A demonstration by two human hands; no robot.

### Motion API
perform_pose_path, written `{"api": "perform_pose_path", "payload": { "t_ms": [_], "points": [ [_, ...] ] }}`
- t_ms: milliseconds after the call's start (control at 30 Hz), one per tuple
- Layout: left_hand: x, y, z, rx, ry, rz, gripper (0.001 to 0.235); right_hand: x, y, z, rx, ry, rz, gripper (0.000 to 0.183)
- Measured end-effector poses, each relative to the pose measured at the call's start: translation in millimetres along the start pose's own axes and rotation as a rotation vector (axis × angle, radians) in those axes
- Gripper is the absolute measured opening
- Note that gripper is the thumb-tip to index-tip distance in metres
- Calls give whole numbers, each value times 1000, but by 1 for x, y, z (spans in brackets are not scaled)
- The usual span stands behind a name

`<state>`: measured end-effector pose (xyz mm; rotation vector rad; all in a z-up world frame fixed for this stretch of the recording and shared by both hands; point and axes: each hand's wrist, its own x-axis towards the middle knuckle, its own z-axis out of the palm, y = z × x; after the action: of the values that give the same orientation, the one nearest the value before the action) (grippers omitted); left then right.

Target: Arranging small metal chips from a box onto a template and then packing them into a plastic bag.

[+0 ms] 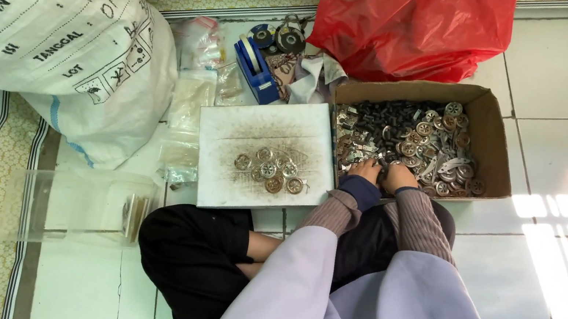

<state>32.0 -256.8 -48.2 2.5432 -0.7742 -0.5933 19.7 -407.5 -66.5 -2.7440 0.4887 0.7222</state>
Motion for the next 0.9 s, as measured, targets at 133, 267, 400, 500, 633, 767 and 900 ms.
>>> {"api": "perform_pose_path", "payload": {
  "t_ms": [133, 267, 400, 500, 633, 767, 900],
  "points": [
    [3, -5, 16, 16, 22, -7, 46, 4, 11, 10, -7, 22, 10, 51],
    [-2, -1, 7, 24, 44, -23, 40, -2, 8, 3, -66, 77, 9, 50],
    [15, -7, 31, -33, 122, -55, 37, -29, -11, -22, 81, 92, -13, 36],
    [8, 1, 8, -197, 236, -38, 36, -26, -1, -24, 411, 236, -27, 28],
    [-2, 11, -15, -486, 340, 30, 44, -55, -16, -55, 725, 312, -69, 29],
    [-17, 18, -27, -805, 424, 36, 48, -70, -19, -61, 1074, 339, -125, 34],
    [-12, -1, -10, -1243, 491, 21, 34, -100, -44, -72, 1278, 327, -200, 29]
  ]
}}
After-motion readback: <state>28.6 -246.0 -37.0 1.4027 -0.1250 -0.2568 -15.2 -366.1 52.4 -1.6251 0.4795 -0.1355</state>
